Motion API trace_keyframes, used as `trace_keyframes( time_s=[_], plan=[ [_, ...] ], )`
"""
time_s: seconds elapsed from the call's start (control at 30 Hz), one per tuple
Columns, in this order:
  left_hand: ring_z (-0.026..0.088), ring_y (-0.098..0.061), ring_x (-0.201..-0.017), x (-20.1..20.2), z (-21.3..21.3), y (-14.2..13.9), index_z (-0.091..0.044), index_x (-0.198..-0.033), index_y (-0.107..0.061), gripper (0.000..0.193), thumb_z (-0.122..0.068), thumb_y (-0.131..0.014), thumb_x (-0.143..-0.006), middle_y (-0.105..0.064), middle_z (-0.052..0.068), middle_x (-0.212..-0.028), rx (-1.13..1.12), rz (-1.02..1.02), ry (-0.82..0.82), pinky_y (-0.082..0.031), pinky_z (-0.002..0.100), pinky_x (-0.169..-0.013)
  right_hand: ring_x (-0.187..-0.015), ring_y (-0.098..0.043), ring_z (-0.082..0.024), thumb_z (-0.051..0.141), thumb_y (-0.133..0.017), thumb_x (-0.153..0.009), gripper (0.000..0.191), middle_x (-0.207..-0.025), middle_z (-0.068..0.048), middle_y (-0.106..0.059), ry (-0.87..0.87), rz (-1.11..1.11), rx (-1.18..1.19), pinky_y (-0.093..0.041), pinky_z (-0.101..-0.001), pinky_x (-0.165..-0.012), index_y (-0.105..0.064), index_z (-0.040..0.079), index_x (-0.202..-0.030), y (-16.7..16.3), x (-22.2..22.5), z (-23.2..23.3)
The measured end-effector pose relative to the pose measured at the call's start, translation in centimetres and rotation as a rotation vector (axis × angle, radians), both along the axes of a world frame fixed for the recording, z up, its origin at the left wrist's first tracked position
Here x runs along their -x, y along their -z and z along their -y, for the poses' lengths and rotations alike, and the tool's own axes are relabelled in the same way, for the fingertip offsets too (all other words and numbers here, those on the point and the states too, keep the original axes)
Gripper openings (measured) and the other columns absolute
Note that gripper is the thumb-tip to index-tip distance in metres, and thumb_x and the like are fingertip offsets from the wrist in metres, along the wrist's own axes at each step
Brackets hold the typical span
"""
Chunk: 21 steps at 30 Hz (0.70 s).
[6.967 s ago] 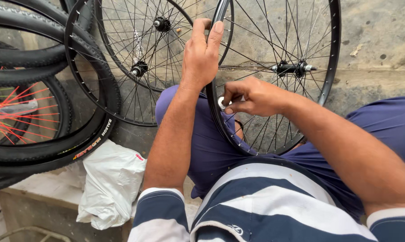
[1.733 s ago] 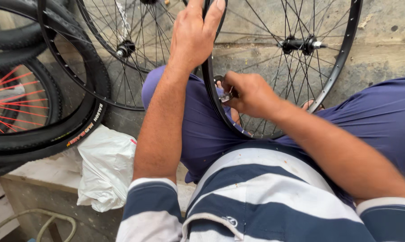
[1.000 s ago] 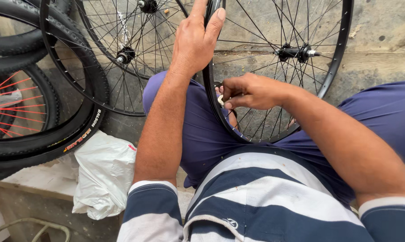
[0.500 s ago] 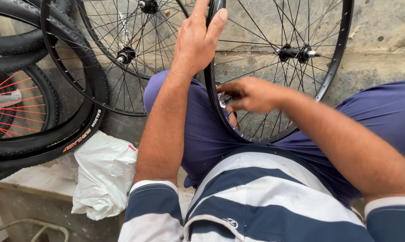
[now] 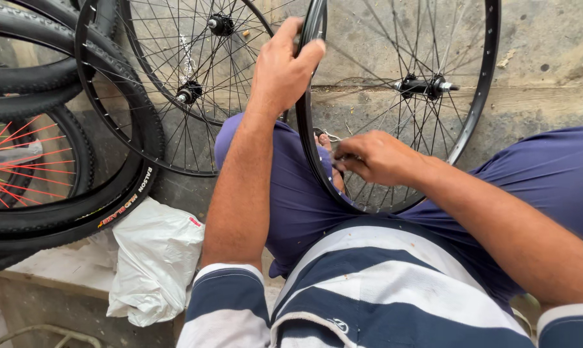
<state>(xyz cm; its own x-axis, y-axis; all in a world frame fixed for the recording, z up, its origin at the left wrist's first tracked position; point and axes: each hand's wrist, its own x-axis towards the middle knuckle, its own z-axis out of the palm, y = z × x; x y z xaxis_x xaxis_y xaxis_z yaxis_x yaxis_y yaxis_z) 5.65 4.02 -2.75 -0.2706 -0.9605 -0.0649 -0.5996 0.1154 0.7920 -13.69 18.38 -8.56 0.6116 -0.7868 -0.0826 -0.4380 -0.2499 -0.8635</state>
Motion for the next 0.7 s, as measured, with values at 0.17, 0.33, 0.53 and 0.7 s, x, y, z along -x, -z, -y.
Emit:
trace_keyframes(
  time_s=[0.17,0.33,0.53,0.7],
  plan=[
    [0.023,-0.062,-0.062,-0.2,-0.1,0.1,-0.004,-0.083,-0.063,0.049,-0.051,-0.062,-0.096,-0.064,0.009,-0.065,0.012,0.126,-0.022,-0.048,0.04,-0.06,-0.094,-0.074,-0.031,0.016,-0.077,-0.09,0.02,-0.119,-0.01,-0.07,0.216,0.169,0.319,-0.06,-0.0378,-0.077,-0.068,0.006,-0.105,-2.1,1.2,-1.0],
    [0.029,-0.06,-0.061,-0.2,-0.1,0.4,-0.001,-0.08,-0.061,0.052,-0.051,-0.063,-0.095,-0.061,0.014,-0.065,0.051,0.157,-0.032,-0.048,0.042,-0.061,-0.095,-0.074,-0.03,0.016,-0.081,-0.087,0.017,-0.114,-0.01,-0.074,0.253,0.105,0.494,-0.058,-0.0404,-0.078,-0.072,0.007,-0.098,-2.2,-0.8,1.0],
    [0.029,-0.061,-0.06,-0.1,-0.2,0.0,-0.002,-0.081,-0.062,0.051,-0.051,-0.061,-0.095,-0.062,0.012,-0.064,0.037,0.131,-0.03,-0.048,0.043,-0.061,-0.09,-0.077,-0.02,0.018,-0.077,-0.097,0.014,-0.105,-0.01,-0.077,0.317,0.354,0.016,-0.06,-0.0331,-0.077,-0.077,0.009,-0.108,-1.8,-2.0,1.4],
    [0.028,-0.063,-0.063,-0.1,-0.5,-0.1,-0.005,-0.089,-0.066,0.046,-0.05,-0.06,-0.095,-0.064,0.012,-0.066,0.04,0.093,-0.008,-0.049,0.043,-0.062,-0.093,-0.075,-0.021,0.021,-0.086,-0.084,0.035,-0.104,-0.01,-0.075,0.38,0.288,0.142,-0.06,-0.0353,-0.083,-0.066,0.004,-0.107,-2.1,-3.1,0.8]
  ],
)
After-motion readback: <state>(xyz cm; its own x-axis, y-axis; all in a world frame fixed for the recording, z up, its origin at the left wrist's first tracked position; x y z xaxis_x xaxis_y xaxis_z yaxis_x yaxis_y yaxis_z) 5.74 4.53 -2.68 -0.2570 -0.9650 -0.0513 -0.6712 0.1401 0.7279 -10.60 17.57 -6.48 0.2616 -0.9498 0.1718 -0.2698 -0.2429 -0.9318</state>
